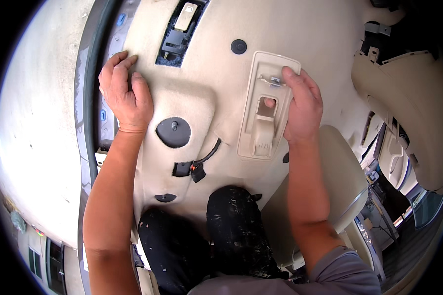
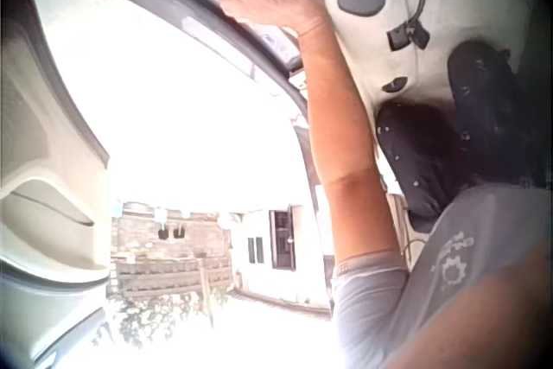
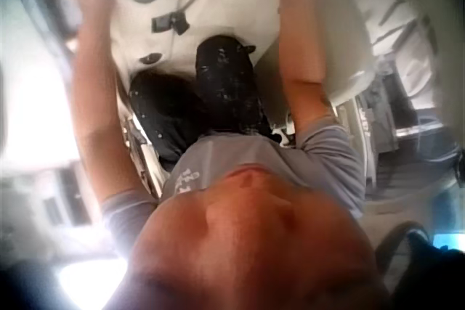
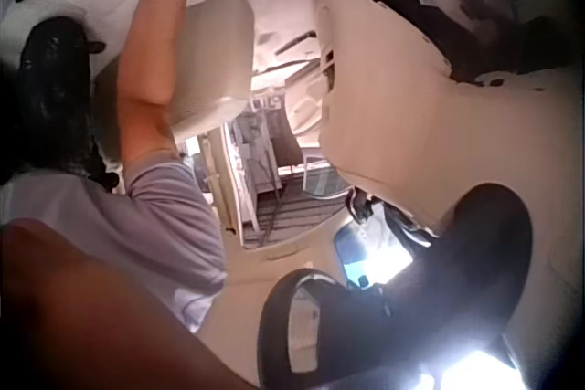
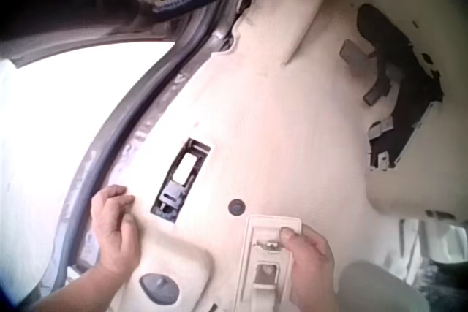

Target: The person is assembling the interior of a car, specifically the center console area. They use a yellow pry tool to remove a panel, place items into the console, and then reattach the panel using screws and a ratchet. They also install a door handle mechanism.

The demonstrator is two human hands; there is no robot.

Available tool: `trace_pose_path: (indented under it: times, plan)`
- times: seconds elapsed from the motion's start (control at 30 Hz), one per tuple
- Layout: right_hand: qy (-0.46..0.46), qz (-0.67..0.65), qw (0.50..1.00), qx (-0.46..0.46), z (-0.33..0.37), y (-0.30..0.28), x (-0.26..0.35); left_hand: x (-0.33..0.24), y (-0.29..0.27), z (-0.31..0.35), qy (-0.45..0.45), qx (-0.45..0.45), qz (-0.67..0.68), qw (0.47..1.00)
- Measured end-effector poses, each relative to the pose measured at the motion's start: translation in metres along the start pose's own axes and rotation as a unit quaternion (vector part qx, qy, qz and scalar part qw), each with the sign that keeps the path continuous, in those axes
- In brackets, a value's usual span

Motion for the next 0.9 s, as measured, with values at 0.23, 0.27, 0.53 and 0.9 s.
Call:
trace_pose_path:
  times: [0.23,0.27,0.53,0.9]
  plan:
    - [-0.677,0.231,0.679,0.167,-0.046,0.066,0.041,-0.008,0.0,-0.003,-0.02,0.025,0.013,0.999]
    - [-0.659,0.312,0.657,0.191,-0.052,0.076,0.028,-0.009,0.001,-0.005,-0.016,0.019,0.024,0.999]
    - [-0.48,0.453,0.728,0.186,-0.046,0.079,-0.037,-0.007,-0.001,-0.005,-0.014,0.026,0.037,0.999]
    - [-0.152,0.117,0.98,-0.045,-0.164,0.12,0.013,-0.008,0.0,-0.004,-0.03,0.051,0.037,0.998]
Point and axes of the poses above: each hand's wrist, its own z-axis away from the middle knuckle, its own y-axis out of the palm, x = y × z, the point moved 2 cm from there along -z, towards the middle knuckle, and after that the axes turned 15 degrees about -y, right-handed, at the moved point
